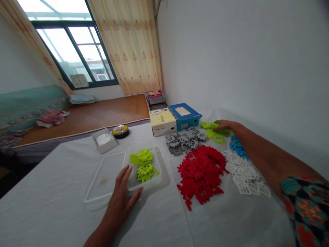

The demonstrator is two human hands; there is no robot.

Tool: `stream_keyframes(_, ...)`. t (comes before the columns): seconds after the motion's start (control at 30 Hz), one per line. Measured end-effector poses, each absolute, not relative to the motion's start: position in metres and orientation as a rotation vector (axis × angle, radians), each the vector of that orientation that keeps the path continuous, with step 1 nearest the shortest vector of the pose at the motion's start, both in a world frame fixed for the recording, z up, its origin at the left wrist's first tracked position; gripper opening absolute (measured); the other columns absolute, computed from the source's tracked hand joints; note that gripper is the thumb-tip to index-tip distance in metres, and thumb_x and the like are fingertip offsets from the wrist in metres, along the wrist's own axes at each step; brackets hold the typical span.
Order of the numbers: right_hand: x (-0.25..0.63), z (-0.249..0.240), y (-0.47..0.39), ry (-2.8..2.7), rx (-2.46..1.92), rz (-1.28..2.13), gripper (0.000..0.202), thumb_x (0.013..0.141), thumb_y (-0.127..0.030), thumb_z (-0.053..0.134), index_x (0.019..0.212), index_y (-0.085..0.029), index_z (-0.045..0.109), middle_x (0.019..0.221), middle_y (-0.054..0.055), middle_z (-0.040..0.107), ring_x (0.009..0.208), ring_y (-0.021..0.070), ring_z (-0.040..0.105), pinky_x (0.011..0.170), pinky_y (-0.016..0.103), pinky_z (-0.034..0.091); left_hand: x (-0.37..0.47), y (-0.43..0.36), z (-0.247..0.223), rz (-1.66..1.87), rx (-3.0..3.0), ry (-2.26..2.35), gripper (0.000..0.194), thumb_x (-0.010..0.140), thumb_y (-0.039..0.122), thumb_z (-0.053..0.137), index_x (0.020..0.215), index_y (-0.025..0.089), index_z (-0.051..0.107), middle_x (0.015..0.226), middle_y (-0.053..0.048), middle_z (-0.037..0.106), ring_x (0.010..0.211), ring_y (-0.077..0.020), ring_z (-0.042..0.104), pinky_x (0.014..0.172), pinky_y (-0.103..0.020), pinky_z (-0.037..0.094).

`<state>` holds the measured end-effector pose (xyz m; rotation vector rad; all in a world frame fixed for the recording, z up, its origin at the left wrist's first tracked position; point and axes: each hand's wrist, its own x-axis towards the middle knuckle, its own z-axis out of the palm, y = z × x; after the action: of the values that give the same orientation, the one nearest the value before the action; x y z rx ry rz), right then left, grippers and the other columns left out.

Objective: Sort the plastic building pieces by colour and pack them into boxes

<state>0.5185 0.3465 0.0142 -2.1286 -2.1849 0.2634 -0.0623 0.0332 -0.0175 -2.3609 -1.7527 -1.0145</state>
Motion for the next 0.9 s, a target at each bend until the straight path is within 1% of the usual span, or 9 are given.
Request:
stream_keyframes(0.1,0.514,0.01,0.347,-2.12,-2.244,0.257,0.079,0.072,-0.056,0.068,0.136,-0.012,0.055,0.129,0.024,0.06,0.112,0.0404,0.06,0.092,0.051,0.048,-0.062,0.033,-0.017,-1.006,-2.367,-1.752,0.071,0.09,0.04,0.056,0.151,0.028,0.022,0.151,-0.013,0.032,0.138,-0.0326,0.038,0.109,-0.054,0.041)
stream_keyframes(0.2,0.51,0.01,0.344,-2.101,-2.284,0.214,0.076,0.069,-0.052,0.07,0.135,-0.018,0.056,0.13,0.019,0.061,0.114,0.0395,0.058,0.095,0.05,0.045,-0.062,0.033,-0.017,-0.999,-2.374,-1.748,0.071,0.09,0.04,0.056,0.151,0.028,0.021,0.151,-0.014,0.031,0.139,-0.0327,0.036,0.11,-0.055,0.041)
stream_keyframes(0.4,0.501,0.008,0.332,-2.11,-2.264,0.094,0.069,0.07,-0.045,0.066,0.135,-0.022,0.056,0.128,0.015,0.062,0.11,0.0329,0.061,0.091,0.043,0.046,-0.062,0.033,-0.017,-0.993,-2.387,-1.747,0.071,0.09,0.039,0.057,0.151,0.029,0.021,0.151,-0.013,0.031,0.139,-0.0328,0.037,0.109,-0.055,0.042)
stream_keyframes(0.57,0.494,0.003,0.321,-2.094,-2.233,0.01,0.065,0.07,-0.039,0.066,0.132,-0.024,0.059,0.126,0.013,0.064,0.105,0.0309,0.063,0.088,0.039,0.048,-0.063,0.033,-0.017,-0.981,-2.408,-1.752,0.069,0.091,0.039,0.056,0.15,0.028,0.021,0.152,-0.013,0.029,0.14,-0.0315,0.035,0.111,-0.055,0.039)
stream_keyframes(0.77,0.495,0.013,0.314,-2.038,-2.184,-0.032,0.058,0.068,-0.029,0.064,0.125,-0.02,0.064,0.121,0.012,0.067,0.109,0.031,0.062,0.09,0.036,0.047,-0.062,0.033,-0.017,-0.983,-2.414,-1.736,0.069,0.092,0.038,0.055,0.15,0.027,0.021,0.152,-0.013,0.029,0.141,-0.0308,0.033,0.112,-0.053,0.038)
stream_keyframes(0.9,0.502,0.031,0.308,-1.947,-2.156,-0.055,0.057,0.068,-0.03,0.064,0.123,-0.02,0.064,0.122,0.011,0.067,0.112,0.0306,0.06,0.092,0.037,0.047,-0.061,0.033,-0.017,-0.992,-2.422,-1.705,0.068,0.092,0.037,0.055,0.15,0.026,0.021,0.152,-0.014,0.029,0.141,-0.0311,0.033,0.112,-0.053,0.038)
